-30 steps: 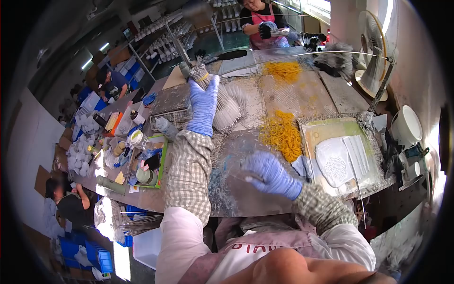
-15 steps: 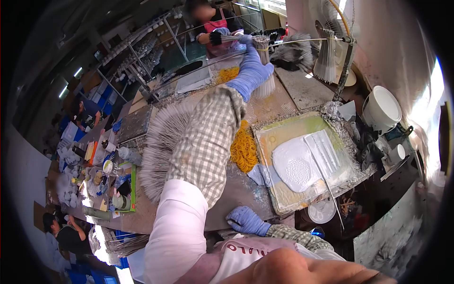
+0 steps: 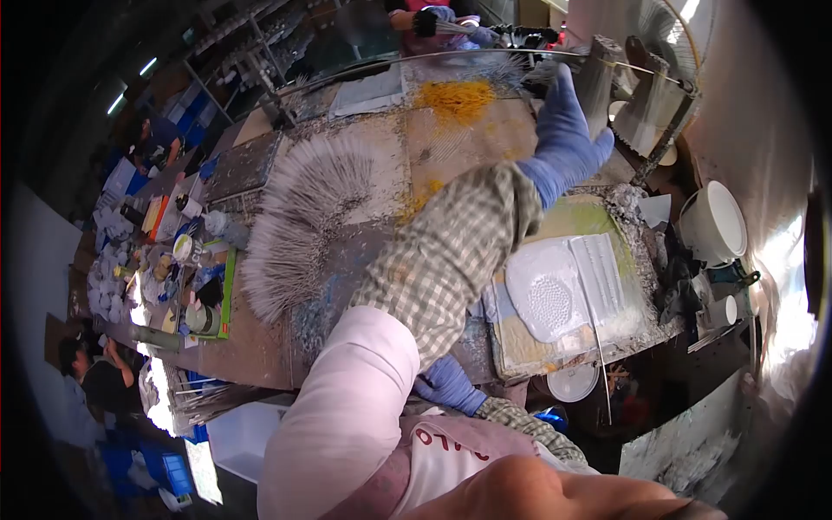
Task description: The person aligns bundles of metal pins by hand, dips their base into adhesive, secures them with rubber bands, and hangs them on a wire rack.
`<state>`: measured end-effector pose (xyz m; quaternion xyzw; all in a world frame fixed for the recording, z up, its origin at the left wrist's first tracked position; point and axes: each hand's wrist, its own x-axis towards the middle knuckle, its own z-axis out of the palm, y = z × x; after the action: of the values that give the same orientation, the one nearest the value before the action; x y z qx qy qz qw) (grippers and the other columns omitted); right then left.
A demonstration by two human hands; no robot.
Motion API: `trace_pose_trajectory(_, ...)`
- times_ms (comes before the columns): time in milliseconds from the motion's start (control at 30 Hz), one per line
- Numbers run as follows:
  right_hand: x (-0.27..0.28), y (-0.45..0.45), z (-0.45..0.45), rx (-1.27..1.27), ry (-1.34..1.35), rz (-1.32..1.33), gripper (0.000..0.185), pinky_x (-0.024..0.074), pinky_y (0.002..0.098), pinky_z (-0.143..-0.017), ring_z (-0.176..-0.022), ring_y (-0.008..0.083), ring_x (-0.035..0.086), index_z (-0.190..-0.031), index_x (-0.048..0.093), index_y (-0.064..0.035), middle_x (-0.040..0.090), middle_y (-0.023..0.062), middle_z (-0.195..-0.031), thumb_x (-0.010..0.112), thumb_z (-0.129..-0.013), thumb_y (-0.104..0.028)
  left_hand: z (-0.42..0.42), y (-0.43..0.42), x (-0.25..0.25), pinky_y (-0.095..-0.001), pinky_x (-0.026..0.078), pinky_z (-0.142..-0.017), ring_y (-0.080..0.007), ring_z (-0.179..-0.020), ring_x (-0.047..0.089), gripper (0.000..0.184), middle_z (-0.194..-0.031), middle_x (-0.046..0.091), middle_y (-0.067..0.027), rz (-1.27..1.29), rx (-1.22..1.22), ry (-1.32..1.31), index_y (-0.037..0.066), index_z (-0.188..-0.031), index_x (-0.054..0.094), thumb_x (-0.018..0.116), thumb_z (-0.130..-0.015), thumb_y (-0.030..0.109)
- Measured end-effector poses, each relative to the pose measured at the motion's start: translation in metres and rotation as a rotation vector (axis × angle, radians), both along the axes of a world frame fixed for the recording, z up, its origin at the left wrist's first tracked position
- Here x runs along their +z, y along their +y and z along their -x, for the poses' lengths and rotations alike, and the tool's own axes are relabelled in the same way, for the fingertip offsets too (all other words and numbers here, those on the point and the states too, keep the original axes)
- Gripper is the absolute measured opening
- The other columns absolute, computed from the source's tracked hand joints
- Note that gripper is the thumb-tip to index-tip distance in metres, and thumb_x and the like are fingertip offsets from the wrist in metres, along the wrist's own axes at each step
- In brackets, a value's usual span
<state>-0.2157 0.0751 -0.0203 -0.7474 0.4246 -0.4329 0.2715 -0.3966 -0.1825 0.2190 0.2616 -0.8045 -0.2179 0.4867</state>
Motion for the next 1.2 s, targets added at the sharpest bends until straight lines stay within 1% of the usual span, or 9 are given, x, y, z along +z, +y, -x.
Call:
trace_pose_trajectory(167,0.013,0.003,-0.002,-0.035,0.098,-0.089,0.017,0.0494,0.0455,-0.079,-0.086,0.0365,0.062,-0.100,0.067,-0.0068,0.065,0.0154,-0.090,0.064,-0.086,-0.017,-0.192,0.095,-0.139,-0.0456,0.022,-0.120,-0.0392,-0.145,0.026,0.097,-0.154,0.028,-0.0237,0.066,-0.036,-0.131,0.001,-0.155,0.015,0.073,-0.081,0.027)
trace_pose_trajectory(367,0.006,-0.016,-0.020,-0.093,-0.063,-0.192,0.016,0.0525,0.0379,-0.080,-0.089,0.0298,0.067,-0.103,0.067,-0.0059,0.069,0.0134,-0.095,0.066,-0.089,-0.012,-0.471,0.170,-0.239,-0.0557,0.021,-0.116,-0.0400,-0.142,0.028,0.074,-0.149,0.038,-0.0174,-0.082,0.516,-0.623,0.007,-0.144,0.043,0.070,-0.079,0.030)
trace_pose_trajectory(500,0.003,-0.081,-0.065,-0.159,-0.469,-0.530,0.021,0.0510,0.0277,-0.086,-0.096,0.0125,0.064,-0.112,0.067,-0.0023,0.070,0.0073,-0.103,0.067,-0.094,-0.014,-0.548,0.171,-0.222,-0.0563,0.018,-0.118,-0.0390,-0.144,0.026,0.066,-0.150,0.038,-0.0145,-0.104,0.662,-0.776,0.008,-0.141,0.046,0.066,-0.081,0.027)
trace_pose_trajectory(567,0.019,-0.130,-0.090,-0.043,-0.267,-0.434,0.029,0.0503,0.0284,-0.090,-0.100,0.0138,0.063,-0.120,0.064,-0.0016,0.069,0.0087,-0.109,0.066,-0.094,-0.014,-0.562,0.153,-0.213,-0.0561,0.017,-0.118,-0.0386,-0.145,0.025,0.064,-0.150,0.038,-0.0139,-0.087,0.698,-0.819,0.008,-0.141,0.047,0.064,-0.082,0.027)
trace_pose_trajectory(733,-0.025,-0.213,-0.169,-0.112,-0.354,-0.670,0.066,0.0431,0.0291,-0.103,-0.122,0.0201,0.054,-0.149,0.034,-0.0017,0.054,0.0143,-0.139,0.067,-0.092,-0.011,-0.565,0.088,-0.193,-0.0563,0.011,-0.121,-0.0334,-0.150,0.018,0.056,-0.157,0.030,-0.0111,0.165,0.616,-1.250,0.011,-0.149,0.039,0.046,-0.095,0.021)
trace_pose_trajectory(833,-0.004,-0.207,-0.224,0.013,-0.504,-0.632,0.086,0.0328,0.0330,-0.113,-0.135,0.0245,0.042,-0.157,0.013,-0.0028,0.037,0.0176,-0.154,0.066,-0.089,-0.004,-0.574,0.053,-0.197,-0.0537,0.009,-0.122,-0.0304,-0.149,0.020,0.064,-0.158,0.030,-0.0104,0.283,0.647,-1.288,0.009,-0.151,0.034,0.053,-0.090,0.021)
trace_pose_trajectory(933,0.007,-0.197,-0.230,0.009,-0.667,-0.717,0.083,0.0306,0.0350,-0.115,-0.135,0.0266,0.043,-0.155,0.022,-0.0020,0.041,0.0188,-0.150,0.069,-0.086,-0.004,-0.588,0.038,-0.191,-0.0539,0.008,-0.122,-0.0298,-0.149,0.021,0.068,-0.158,0.032,-0.0105,0.186,0.662,-1.382,0.009,-0.153,0.030,0.053,-0.091,0.023)
trace_pose_trajectory(1000,-0.021,-0.218,-0.218,-0.248,-0.199,-0.236,0.078,0.0330,0.0375,-0.115,-0.132,0.0310,0.047,-0.150,0.032,-0.0036,0.045,0.0200,-0.145,0.072,-0.084,-0.007,-0.589,0.036,-0.187,-0.0545,0.008,-0.122,-0.0301,-0.148,0.024,0.069,-0.157,0.034,-0.0108,0.108,0.630,-1.441,0.009,-0.154,0.028,0.053,-0.092,0.024)
trace_pose_trajectory(1200,0.053,-0.284,-0.240,-0.244,0.574,0.166,0.068,0.0456,0.0439,-0.104,-0.124,0.0346,0.054,-0.137,0.047,-0.0071,0.056,0.0187,-0.131,0.077,-0.080,-0.028,-0.572,0.026,-0.166,-0.0527,0.014,-0.121,-0.0301,-0.144,0.033,0.054,-0.154,0.039,-0.0118,-0.090,0.481,-1.663,0.011,-0.149,0.041,0.047,-0.097,0.021)
